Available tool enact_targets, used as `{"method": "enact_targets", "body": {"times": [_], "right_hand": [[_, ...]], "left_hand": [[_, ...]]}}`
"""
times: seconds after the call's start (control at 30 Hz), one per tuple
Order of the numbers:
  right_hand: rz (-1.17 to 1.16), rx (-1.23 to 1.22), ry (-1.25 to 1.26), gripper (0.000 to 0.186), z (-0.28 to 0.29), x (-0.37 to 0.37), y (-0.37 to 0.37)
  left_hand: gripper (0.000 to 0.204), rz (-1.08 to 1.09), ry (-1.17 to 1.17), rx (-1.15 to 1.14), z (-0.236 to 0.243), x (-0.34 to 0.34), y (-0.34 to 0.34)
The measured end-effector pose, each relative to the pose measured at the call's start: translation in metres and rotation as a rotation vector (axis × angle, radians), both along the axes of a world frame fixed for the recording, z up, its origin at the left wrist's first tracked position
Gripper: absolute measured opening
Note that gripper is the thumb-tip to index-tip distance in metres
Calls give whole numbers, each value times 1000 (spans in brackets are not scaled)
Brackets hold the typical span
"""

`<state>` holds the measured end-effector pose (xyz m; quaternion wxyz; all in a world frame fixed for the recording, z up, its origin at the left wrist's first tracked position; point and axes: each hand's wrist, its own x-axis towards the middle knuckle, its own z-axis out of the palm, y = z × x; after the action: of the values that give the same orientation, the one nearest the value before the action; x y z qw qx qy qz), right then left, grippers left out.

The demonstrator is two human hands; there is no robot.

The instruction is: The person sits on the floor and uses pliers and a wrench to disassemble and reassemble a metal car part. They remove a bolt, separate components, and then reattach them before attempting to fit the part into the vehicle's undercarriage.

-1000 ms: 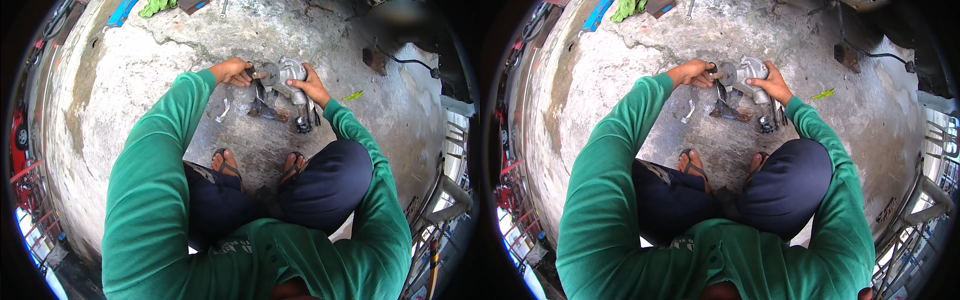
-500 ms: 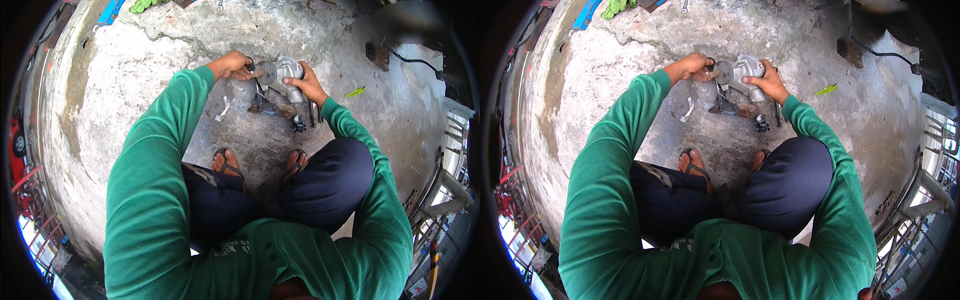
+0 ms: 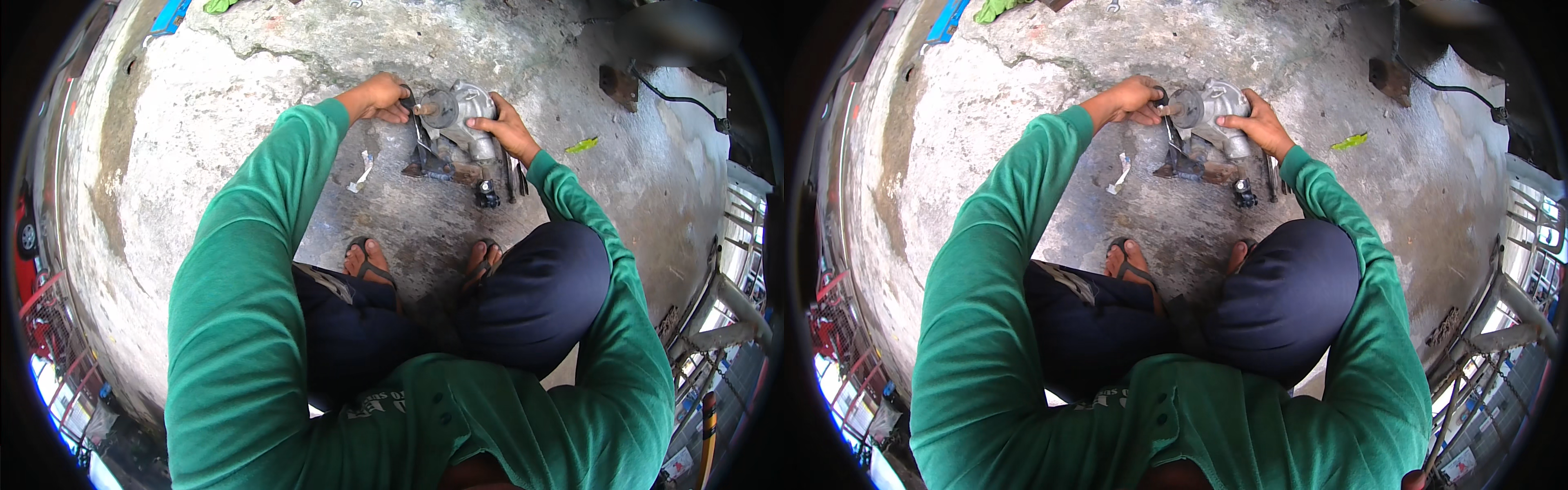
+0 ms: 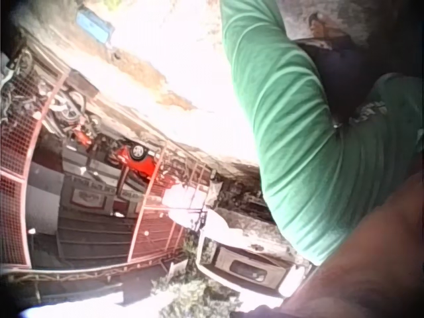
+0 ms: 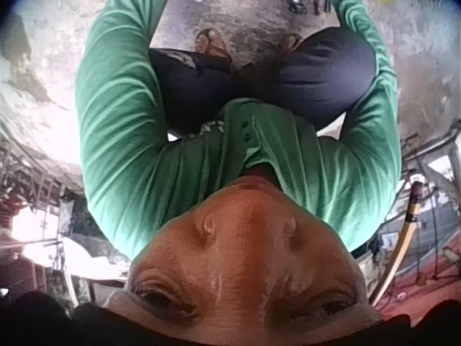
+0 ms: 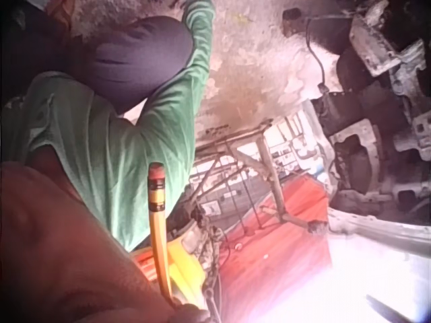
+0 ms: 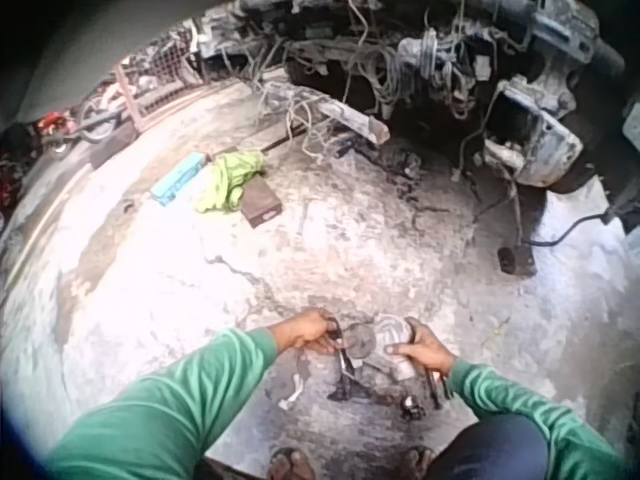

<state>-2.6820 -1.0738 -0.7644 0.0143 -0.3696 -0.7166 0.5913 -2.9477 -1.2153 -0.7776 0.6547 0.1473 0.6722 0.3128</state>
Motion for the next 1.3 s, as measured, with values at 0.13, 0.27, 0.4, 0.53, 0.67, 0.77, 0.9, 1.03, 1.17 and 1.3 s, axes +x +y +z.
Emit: {"method": "enact_targets", "body": {"times": [0.13,0.27,0.4,0.53,0.67,0.77,0.9,1.03,1.17,1.3], "right_hand": [[-11,-41,25,83,-13,3,5],[-1,-35,17,82,-8,-3,-2],[-17,-36,10,81,0,4,1],[-21,-75,32,79,4,0,-2],[-74,-99,67,77,-7,4,4],[-123,-234,121,74,4,18,2],[-258,-428,124,78,5,46,5],[-370,-551,149,63,2,55,-6],[-466,-837,131,59,13,40,-44],[-191,-1397,265,55,-18,25,-49]], "left_hand": [[33,-75,175,116,-5,4,-1],[41,-780,942,555,-18,-17,-19],[48,-894,1088,492,4,-8,-31],[40,-860,1230,561,2,4,-26],[30,-993,1165,796,-7,2,-16],[24,-959,1161,905,-3,7,-20],[27,-1081,1146,947,42,17,-14],[24,-1234,1214,932,104,24,-30],[22,-1355,1246,810,161,28,-55],[22,-1405,1259,623,197,21,-89]]}}
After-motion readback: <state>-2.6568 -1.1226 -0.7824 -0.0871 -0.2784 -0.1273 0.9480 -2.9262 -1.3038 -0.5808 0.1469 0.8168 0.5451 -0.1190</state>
